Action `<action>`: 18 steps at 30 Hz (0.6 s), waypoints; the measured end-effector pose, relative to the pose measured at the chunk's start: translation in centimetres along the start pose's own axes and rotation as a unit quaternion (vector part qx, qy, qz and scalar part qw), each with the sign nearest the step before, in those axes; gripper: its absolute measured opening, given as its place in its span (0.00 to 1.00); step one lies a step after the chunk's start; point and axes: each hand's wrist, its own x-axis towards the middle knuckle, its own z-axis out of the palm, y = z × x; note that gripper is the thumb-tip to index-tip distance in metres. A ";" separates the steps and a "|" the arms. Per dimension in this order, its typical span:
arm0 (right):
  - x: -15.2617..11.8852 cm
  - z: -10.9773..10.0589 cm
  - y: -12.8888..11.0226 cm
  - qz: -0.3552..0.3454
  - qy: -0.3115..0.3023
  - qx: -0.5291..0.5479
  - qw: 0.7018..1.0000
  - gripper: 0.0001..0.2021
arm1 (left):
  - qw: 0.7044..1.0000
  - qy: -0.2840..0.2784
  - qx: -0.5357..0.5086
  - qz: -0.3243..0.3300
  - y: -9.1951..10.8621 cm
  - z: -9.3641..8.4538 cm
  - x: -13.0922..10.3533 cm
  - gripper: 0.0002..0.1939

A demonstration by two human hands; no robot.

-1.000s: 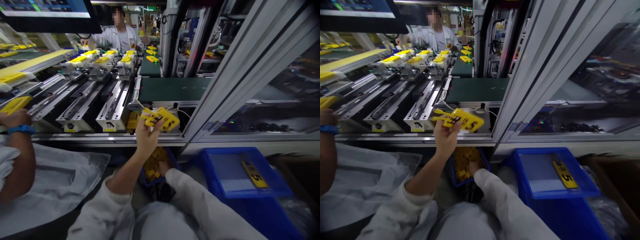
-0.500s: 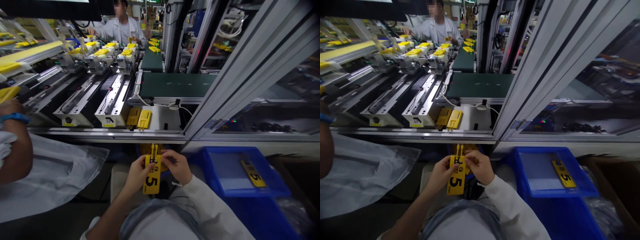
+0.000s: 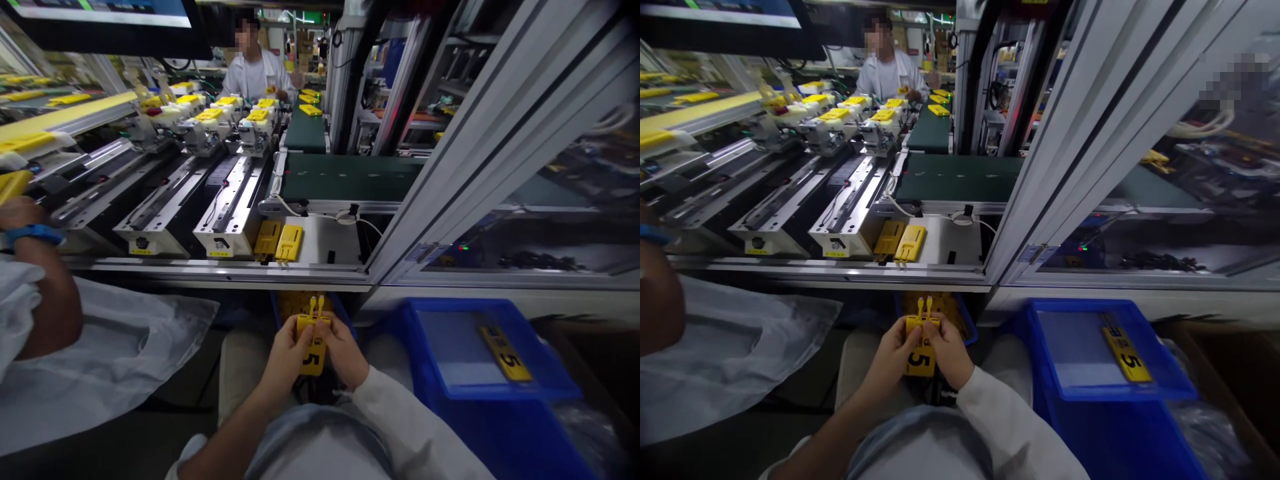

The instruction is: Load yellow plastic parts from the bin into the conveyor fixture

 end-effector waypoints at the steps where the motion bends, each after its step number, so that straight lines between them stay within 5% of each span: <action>1: -0.2 0.3 0.3 -0.014 0.009 -0.021 1.000 0.16 | 0.999 0.018 -0.026 -0.013 -0.3 0.4 0.0 0.20; 4: -0.7 0.9 1.0 -0.061 0.052 -0.089 0.993 0.15 | 0.996 0.065 -0.057 -0.025 -1.1 1.4 0.0 0.21; 8: 0.2 1.0 -0.3 -0.139 0.070 -0.200 0.967 0.15 | 0.995 0.080 -0.002 0.066 0.0 1.2 1.2 0.19; 11: 2.1 0.7 -4.0 -0.233 0.018 -0.335 0.913 0.13 | 0.978 0.067 0.081 0.182 2.9 -0.3 3.1 0.18; 15: 5.9 0.8 -8.9 -0.370 -0.015 -0.424 0.827 0.13 | 0.915 0.038 0.191 0.354 7.4 -3.0 5.9 0.22; 18: 9.9 1.0 -10.1 -0.447 0.002 -0.462 0.766 0.14 | 0.880 0.112 0.210 0.410 9.1 -4.6 7.9 0.23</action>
